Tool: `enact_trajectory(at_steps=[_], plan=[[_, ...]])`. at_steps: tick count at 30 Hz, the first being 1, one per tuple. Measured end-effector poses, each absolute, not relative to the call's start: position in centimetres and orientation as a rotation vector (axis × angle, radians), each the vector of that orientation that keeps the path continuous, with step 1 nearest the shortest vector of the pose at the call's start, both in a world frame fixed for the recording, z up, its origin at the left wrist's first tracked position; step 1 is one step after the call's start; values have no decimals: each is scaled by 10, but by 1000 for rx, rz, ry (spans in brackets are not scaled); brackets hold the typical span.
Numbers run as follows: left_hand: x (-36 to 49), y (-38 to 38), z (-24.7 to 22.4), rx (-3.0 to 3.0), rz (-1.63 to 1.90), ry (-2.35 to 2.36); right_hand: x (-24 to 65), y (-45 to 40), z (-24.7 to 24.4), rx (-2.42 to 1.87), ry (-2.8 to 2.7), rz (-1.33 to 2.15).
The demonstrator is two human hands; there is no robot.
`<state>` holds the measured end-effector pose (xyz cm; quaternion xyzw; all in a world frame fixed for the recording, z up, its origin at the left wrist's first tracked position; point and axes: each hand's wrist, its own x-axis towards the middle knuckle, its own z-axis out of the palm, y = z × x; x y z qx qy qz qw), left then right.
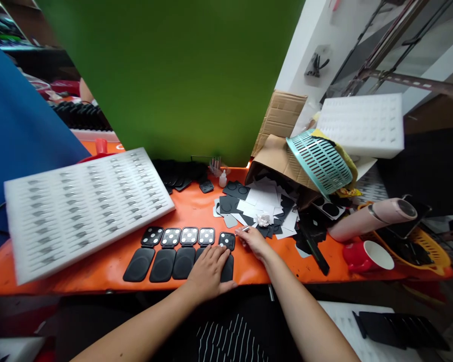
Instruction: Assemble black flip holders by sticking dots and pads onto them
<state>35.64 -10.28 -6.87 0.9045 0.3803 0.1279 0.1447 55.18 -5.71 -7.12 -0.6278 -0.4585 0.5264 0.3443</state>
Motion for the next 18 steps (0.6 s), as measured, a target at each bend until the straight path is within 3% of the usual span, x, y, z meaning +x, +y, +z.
enact_trajectory(at_steps=[6, 10, 18], plan=[[358, -94, -57, 2607, 346, 1090, 530, -55, -68, -1859, -1722, 790], [357, -95, -57, 2600, 368, 1113, 520, -56, -62, -1789, -1966, 743], [358, -93, -61, 2584, 393, 1107, 514, -62, -62, -1860, -1884, 752]])
